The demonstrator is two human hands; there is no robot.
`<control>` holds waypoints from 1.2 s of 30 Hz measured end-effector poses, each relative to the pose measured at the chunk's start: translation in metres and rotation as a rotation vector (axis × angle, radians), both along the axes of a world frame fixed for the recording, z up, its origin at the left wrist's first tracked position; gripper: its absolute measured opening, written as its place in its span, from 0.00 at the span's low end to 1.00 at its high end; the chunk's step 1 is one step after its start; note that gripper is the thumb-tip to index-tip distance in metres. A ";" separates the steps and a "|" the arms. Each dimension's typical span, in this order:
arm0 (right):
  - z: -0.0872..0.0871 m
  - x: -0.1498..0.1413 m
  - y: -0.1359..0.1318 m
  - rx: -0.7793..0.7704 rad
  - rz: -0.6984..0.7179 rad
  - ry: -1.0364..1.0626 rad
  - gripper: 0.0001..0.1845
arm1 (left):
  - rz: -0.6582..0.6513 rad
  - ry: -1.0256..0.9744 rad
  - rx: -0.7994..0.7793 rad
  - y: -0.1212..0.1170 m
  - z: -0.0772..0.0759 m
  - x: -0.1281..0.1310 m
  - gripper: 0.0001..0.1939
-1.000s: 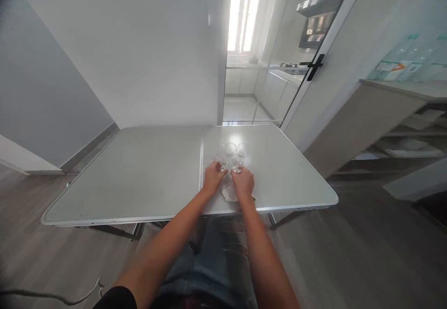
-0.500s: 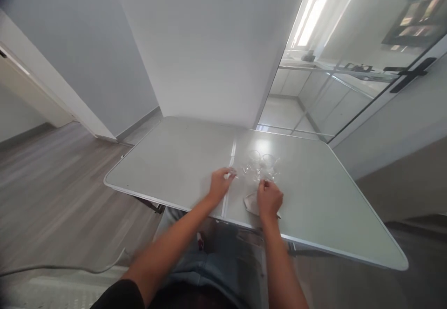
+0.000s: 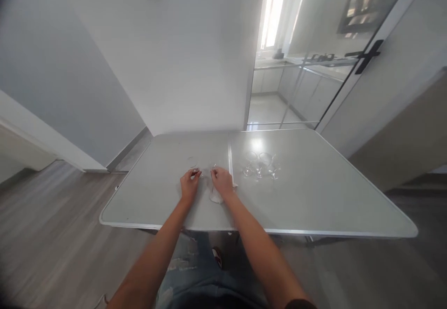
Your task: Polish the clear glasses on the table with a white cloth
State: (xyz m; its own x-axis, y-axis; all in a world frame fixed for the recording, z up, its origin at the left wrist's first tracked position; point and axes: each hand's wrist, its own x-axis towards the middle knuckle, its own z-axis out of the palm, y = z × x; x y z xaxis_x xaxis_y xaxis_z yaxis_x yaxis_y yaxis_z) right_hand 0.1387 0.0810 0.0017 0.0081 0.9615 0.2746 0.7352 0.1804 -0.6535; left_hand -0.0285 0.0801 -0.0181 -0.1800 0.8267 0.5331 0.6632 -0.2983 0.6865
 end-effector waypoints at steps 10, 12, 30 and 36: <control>-0.004 0.001 0.002 -0.054 0.011 -0.146 0.14 | 0.064 -0.003 -0.087 0.004 -0.003 0.004 0.10; -0.002 0.000 0.002 -0.056 0.013 -0.147 0.14 | 0.080 -0.038 -0.129 0.004 0.000 0.003 0.10; 0.010 -0.007 0.014 -0.130 -0.001 -0.117 0.11 | 0.160 -0.064 -0.176 0.019 0.000 0.000 0.14; 0.011 0.051 -0.029 -0.085 -0.164 0.127 0.13 | 0.275 -0.007 -0.005 -0.024 0.021 0.015 0.18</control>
